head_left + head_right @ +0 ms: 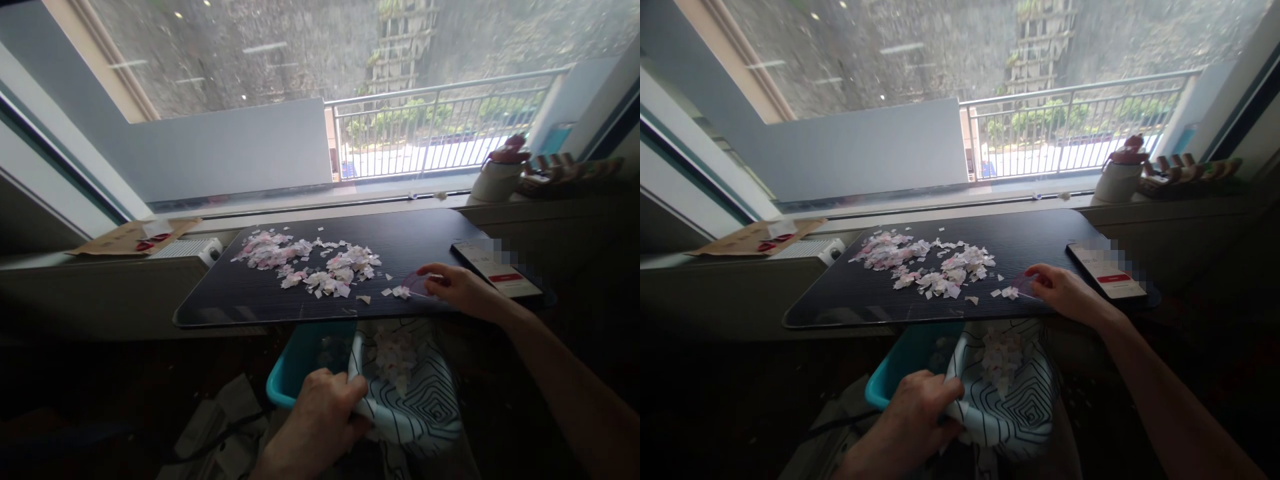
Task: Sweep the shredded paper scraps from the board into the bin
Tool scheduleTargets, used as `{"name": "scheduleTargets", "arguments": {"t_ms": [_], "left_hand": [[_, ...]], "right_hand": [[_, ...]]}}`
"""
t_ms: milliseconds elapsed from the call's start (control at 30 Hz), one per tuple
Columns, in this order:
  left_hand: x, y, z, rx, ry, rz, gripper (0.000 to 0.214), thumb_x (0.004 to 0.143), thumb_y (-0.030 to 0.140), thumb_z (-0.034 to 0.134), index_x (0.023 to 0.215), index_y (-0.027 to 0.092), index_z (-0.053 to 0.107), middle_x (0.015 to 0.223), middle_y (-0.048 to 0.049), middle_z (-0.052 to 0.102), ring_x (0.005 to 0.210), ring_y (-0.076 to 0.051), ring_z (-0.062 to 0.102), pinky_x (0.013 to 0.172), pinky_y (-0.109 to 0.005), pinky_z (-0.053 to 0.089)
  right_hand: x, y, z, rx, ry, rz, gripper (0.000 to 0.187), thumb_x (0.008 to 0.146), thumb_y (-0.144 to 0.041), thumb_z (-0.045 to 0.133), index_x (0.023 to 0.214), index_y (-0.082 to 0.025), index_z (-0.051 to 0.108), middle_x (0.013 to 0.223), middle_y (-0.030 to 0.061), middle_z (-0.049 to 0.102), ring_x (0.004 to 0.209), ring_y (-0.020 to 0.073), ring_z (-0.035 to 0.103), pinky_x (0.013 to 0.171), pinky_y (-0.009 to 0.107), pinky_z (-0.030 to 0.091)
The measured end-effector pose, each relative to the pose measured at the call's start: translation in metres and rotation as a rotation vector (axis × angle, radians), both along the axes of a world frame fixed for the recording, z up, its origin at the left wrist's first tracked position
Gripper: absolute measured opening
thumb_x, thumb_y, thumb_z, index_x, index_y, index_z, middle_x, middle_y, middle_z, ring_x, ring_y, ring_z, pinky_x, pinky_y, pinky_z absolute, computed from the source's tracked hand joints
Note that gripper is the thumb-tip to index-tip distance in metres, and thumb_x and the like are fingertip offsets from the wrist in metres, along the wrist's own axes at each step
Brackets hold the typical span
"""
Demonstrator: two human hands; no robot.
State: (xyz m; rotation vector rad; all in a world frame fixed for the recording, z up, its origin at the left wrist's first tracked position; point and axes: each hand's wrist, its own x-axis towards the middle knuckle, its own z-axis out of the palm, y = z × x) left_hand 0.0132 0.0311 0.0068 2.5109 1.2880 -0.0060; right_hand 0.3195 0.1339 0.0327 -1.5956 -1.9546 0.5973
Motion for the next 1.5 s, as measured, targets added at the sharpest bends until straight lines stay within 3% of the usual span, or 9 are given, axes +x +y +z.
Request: {"name": "scheduleTargets", "arguments": {"t_ms": [67,233,333,633,800,933,1200,1367,1500], "left_hand": [[0.000,0.000,0.001,-0.001,0.005,0.004,0.012,0.076,0.026,0.064,0.085,0.023,0.057,0.080,0.0022,0.065,0.072,-0.018,0.058,0.068,-0.028,0.038],[-0.003,-0.002,0.002,0.004,0.002,0.021,0.011,0.076,0.025,0.062,0.085,0.024,0.057,0.080,0.0029,0.065,0.073,-0.017,0.058,0.069,-0.028,0.038],[-0.006,-0.002,0.005,-0.003,-0.001,0.033,0.011,0.076,0.026,0.062,0.085,0.023,0.058,0.080,0.0026,0.065,0.073,-0.017,0.058,0.069,-0.027,0.038],[-0.017,-0.006,0.010,0.019,-0.034,0.092,0.010,0.077,0.026,0.062,0.085,0.023,0.057,0.075,0.0032,0.064,0.072,-0.017,0.058,0.068,-0.027,0.036],[-0.018,-0.004,0.008,0.026,-0.032,0.102,0.012,0.076,0.028,0.064,0.085,0.024,0.057,0.077,0.0033,0.065,0.073,-0.018,0.058,0.067,-0.028,0.035],[-0.010,-0.002,0.008,0.023,-0.024,0.076,0.014,0.075,0.028,0.065,0.087,0.024,0.058,0.079,0.0026,0.066,0.074,-0.019,0.058,0.067,-0.028,0.034],[-0.006,0.000,0.010,0.019,-0.069,0.059,0.014,0.075,0.029,0.067,0.083,0.024,0.057,0.075,0.0039,0.065,0.071,-0.017,0.057,0.065,-0.027,0.032],[-0.004,0.003,0.011,0.013,-0.063,0.077,0.013,0.075,0.030,0.067,0.082,0.024,0.058,0.072,0.0039,0.064,0.069,-0.017,0.057,0.063,-0.028,0.031],[-0.003,0.004,0.014,0.019,-0.068,0.066,0.014,0.076,0.031,0.067,0.083,0.024,0.057,0.074,0.0040,0.064,0.069,-0.017,0.058,0.063,-0.028,0.031]], "right_hand": [[-0.001,-0.005,0.000,-0.041,0.015,0.058,0.035,0.082,-0.040,0.052,0.109,-0.021,0.063,0.070,0.0002,0.066,0.062,0.0149,0.059,0.057,0.026,0.045],[-0.006,-0.014,-0.005,-0.032,0.024,-0.021,0.033,0.083,-0.037,0.051,0.109,-0.022,0.063,0.065,-0.0009,0.063,0.055,0.0136,0.057,0.054,0.026,0.044],[-0.017,-0.020,-0.005,-0.084,0.049,0.098,0.034,0.085,-0.039,0.049,0.112,-0.022,0.062,0.065,-0.0015,0.062,0.055,0.0133,0.056,0.051,0.025,0.042],[-0.069,0.001,0.007,0.023,-0.014,0.157,0.033,0.084,-0.035,0.048,0.111,-0.022,0.063,0.065,-0.0016,0.062,0.057,0.0129,0.055,0.055,0.024,0.040],[-0.045,-0.010,0.010,0.037,-0.162,0.086,0.028,0.081,-0.033,0.051,0.102,-0.024,0.067,0.063,-0.0018,0.063,0.055,0.0132,0.054,0.052,0.024,0.038],[-0.026,-0.009,0.006,0.084,-0.131,-0.028,0.033,0.083,-0.037,0.048,0.109,-0.023,0.064,0.068,-0.0002,0.065,0.060,0.0146,0.057,0.055,0.025,0.040],[-0.023,-0.015,-0.004,-0.002,-0.069,0.118,0.031,0.086,-0.039,0.047,0.109,-0.026,0.063,0.073,-0.0016,0.063,0.062,0.0136,0.055,0.058,0.025,0.042],[-0.014,-0.035,-0.004,0.016,-0.080,-0.023,0.032,0.086,-0.039,0.047,0.111,-0.024,0.062,0.073,-0.0007,0.064,0.060,0.0138,0.054,0.059,0.026,0.042],[-0.024,-0.036,0.000,-0.003,-0.074,0.049,0.032,0.087,-0.040,0.047,0.112,-0.026,0.061,0.071,-0.0014,0.064,0.060,0.0140,0.056,0.059,0.026,0.043]]}}
